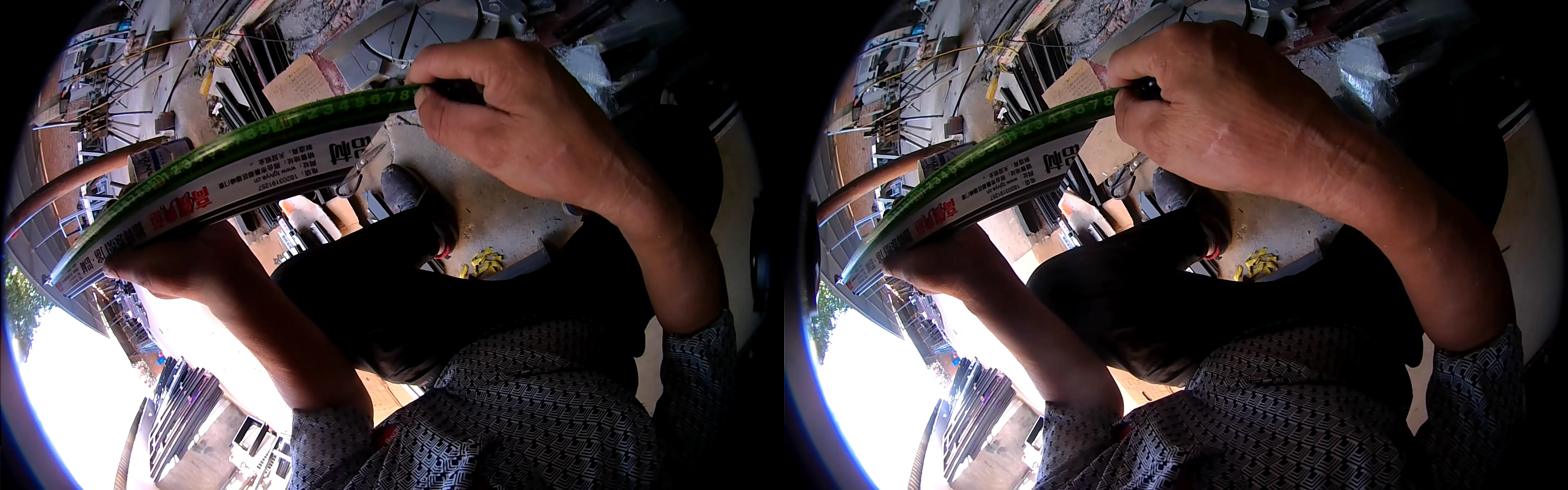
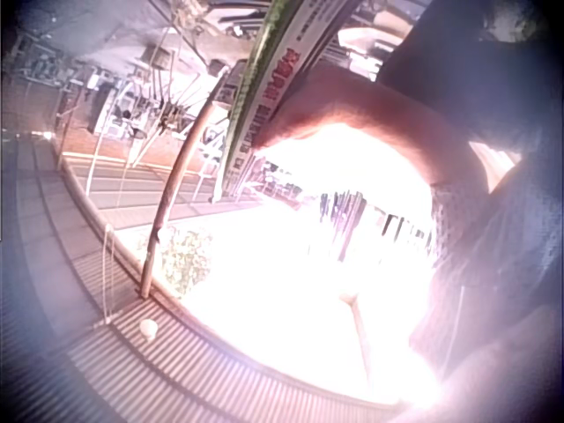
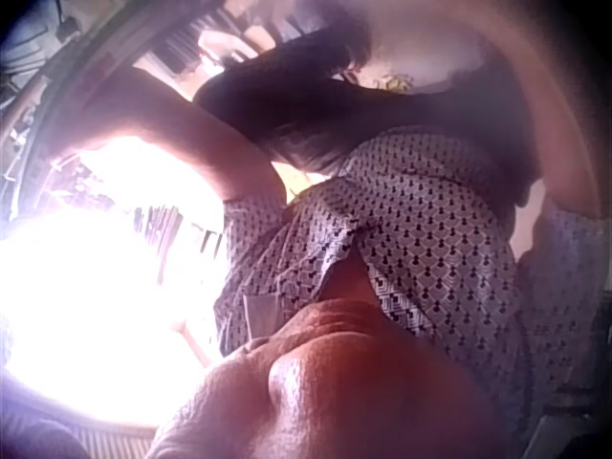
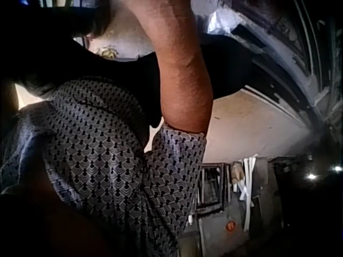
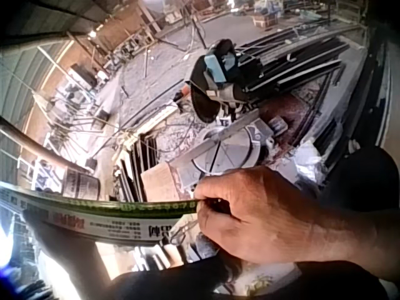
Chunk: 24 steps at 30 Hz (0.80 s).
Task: The person measures and cuts metal profiles using a miter saw. They use a tape measure to mark lengths on the profiles, place them on the saw, and cut them. The person also removes protective film from the profiles after cutting.
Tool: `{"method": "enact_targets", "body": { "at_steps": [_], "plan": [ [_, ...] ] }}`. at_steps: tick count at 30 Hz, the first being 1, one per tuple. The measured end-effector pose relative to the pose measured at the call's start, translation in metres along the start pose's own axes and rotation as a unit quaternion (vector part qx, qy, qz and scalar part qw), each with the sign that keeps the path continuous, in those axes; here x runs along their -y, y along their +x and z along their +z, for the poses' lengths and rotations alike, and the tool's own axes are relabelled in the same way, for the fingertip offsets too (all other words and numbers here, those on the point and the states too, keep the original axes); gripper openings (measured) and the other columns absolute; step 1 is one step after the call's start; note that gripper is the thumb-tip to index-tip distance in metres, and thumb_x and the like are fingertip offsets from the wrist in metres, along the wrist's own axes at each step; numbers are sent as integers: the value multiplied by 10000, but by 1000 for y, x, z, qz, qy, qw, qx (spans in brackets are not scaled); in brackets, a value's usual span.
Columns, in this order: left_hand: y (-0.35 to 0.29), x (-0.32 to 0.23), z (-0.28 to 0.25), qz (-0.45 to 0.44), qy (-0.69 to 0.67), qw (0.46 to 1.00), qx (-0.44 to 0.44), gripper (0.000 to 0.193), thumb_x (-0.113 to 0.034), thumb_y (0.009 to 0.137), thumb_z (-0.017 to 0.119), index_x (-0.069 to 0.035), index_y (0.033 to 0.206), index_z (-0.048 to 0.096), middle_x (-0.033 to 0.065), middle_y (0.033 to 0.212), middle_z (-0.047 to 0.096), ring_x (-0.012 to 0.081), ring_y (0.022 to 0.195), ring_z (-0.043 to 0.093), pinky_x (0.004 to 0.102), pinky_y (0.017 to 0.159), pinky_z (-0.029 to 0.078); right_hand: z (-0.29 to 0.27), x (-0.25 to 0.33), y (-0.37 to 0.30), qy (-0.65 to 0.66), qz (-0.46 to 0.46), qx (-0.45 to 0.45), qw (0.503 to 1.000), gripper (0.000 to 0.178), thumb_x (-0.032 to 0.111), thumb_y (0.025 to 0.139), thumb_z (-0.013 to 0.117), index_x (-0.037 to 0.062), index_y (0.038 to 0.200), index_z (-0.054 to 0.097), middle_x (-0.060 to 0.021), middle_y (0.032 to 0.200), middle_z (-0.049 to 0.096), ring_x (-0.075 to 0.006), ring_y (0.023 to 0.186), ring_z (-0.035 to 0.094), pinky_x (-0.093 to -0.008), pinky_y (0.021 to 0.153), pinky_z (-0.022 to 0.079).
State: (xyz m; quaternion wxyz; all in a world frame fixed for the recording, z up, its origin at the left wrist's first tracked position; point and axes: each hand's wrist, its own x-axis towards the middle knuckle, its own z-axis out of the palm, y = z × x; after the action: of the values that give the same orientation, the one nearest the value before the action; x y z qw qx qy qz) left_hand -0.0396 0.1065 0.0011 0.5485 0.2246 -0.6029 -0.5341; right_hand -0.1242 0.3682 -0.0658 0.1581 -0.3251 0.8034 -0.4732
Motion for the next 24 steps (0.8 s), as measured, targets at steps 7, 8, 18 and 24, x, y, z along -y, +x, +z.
{"method": "enact_targets", "body": {
  "at_steps": [7, 8, 18, 24],
  "plan": [
    [1, 3, -2, 4, -14, 1000, 4, 563, -422, 1031, 366, 68, 1238, 551, 248, 1161, 638, 333, 1029, 716, 510, 943, 635, 3, -6, -1, -7, -29, -30, 999, 148, 145, 1016, 630, 21, 985, 703, -25, 660, 600, -65, 554, 540, -258, 521, 440],
    [1, 3, -2, 2, -19, 1000, 9, 556, -415, 1032, 367, 67, 1234, 556, 245, 1156, 641, 328, 1025, 718, 506, 932, 640, 4, -8, -1, -4, -34, -36, 999, 148, 144, 1015, 630, 20, 987, 703, -26, 661, 600, -67, 558, 543, -259, 524, 441],
    [-2, 4, -1, -23, -31, 999, -1, 722, -611, 1075, 225, -30, 1286, 599, 180, 1140, 706, 325, 1022, 707, 482, 976, 594, -6, 4, 1, 29, 14, -2, 999, 158, 137, 978, 637, -7, 989, 700, -66, 687, 625, -122, 585, 574, -313, 565, 453],
    [3, 2, -8, -41, -63, 997, 1, 738, -672, 1068, 197, -82, 1304, 575, 96, 1108, 663, 253, 1026, 631, 422, 1001, 524, 0, 11, 5, 95, 5, -21, 995, 157, 109, 958, 634, -44, 980, 663, -81, 733, 627, -124, 660, 573, -316, 619, 457]
  ]
}}
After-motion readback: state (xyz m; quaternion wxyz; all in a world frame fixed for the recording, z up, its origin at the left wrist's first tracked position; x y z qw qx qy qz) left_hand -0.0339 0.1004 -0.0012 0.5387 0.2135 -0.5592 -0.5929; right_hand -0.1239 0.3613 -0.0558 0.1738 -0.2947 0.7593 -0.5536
